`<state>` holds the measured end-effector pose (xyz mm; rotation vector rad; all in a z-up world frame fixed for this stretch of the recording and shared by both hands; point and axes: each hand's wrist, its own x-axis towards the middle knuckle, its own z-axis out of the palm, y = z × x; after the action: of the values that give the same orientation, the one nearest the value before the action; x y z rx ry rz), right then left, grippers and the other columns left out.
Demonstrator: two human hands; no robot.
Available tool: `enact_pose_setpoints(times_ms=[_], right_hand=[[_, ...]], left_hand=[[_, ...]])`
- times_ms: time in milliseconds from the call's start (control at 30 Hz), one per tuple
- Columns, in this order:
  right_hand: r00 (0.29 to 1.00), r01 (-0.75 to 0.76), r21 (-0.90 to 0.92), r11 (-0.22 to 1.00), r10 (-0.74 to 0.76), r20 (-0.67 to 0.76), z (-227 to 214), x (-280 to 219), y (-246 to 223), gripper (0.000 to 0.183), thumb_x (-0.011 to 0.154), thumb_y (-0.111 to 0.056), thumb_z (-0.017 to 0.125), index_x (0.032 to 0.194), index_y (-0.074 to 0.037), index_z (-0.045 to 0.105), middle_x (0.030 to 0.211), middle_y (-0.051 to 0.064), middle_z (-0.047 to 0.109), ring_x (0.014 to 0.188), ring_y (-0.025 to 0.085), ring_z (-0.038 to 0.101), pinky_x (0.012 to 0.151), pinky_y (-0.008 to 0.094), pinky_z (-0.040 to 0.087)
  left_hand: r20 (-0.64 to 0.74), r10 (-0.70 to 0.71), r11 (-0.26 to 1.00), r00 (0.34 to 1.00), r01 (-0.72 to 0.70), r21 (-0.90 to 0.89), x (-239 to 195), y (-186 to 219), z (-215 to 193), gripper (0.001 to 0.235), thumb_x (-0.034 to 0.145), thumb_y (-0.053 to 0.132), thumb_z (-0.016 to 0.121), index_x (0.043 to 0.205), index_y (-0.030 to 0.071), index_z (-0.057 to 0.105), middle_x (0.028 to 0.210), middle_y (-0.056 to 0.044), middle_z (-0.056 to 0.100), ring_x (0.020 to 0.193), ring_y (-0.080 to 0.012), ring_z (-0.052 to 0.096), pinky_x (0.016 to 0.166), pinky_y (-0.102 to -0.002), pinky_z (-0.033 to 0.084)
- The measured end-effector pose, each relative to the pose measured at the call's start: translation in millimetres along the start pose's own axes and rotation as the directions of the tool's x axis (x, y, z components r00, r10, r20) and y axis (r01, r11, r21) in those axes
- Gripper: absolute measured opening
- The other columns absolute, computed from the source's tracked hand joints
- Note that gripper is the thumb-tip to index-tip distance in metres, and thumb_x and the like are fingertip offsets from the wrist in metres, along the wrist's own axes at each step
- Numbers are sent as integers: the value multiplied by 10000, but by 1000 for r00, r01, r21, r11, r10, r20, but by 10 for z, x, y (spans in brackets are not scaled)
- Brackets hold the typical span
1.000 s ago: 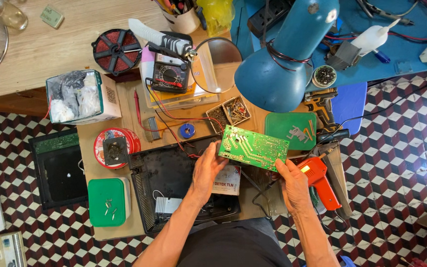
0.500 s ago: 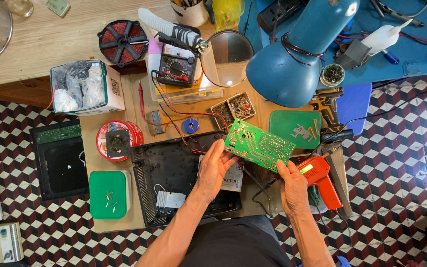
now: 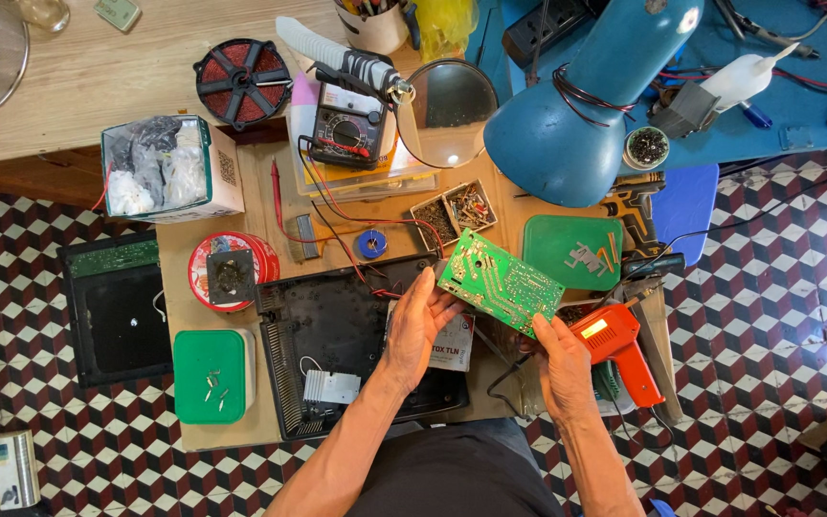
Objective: The person uses a heat gun and a wooden stick to apply heat to a green circuit board on a cluttered workbench. They repeatedly flip the board, aim the heat gun at specific areas, and use the stick to manipulate components while the board is heated.
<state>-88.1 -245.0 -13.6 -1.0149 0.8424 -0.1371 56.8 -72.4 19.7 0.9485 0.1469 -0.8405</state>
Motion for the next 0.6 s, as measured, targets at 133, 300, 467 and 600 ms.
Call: enact_pose_setpoints(times_ms=[133, 300, 467, 600], right_hand=[[999, -24, 29, 999, 24, 22, -53, 50, 82, 343, 1031, -285, 592, 1199, 2, 677, 1049, 62, 712, 896, 155, 626, 821, 309, 470], [999, -48, 77, 996, 46, 22, -83, 81, 128, 344, 1015, -280, 596, 1206, -3, 672, 1036, 59, 694, 882, 166, 615, 802, 312, 462], [999, -46, 77, 996, 46, 0, -27, 57, 61, 363, 998, -277, 600, 1233, -9, 666, 1086, 51, 693, 886, 161, 609, 815, 319, 474], [1000, 0, 72, 997, 1, -8, 55, 5, -25, 388, 1014, -286, 606, 1260, 9, 657, 1103, 57, 687, 919, 152, 600, 848, 325, 485]], left_hand=[[12, 16, 998, 1000, -17, 53, -35, 38, 37, 599, 1046, 478, 426, 1470, 66, 521, 1335, -85, 644, 1235, -191, 612, 1106, -372, 462], [47, 29, 991, 998, -35, 133, -61, 66, 126, 585, 1052, 463, 461, 1465, 55, 536, 1289, -64, 650, 1200, -173, 622, 1094, -371, 494], [12, 18, 984, 1000, -19, 177, -58, 87, 150, 586, 1038, 467, 471, 1453, 61, 544, 1268, -49, 664, 1187, -152, 633, 1076, -346, 510], [18, 22, 986, 1000, -25, 166, -19, 74, 107, 590, 1053, 460, 460, 1465, 46, 543, 1269, -60, 656, 1183, -163, 625, 1072, -357, 507]])
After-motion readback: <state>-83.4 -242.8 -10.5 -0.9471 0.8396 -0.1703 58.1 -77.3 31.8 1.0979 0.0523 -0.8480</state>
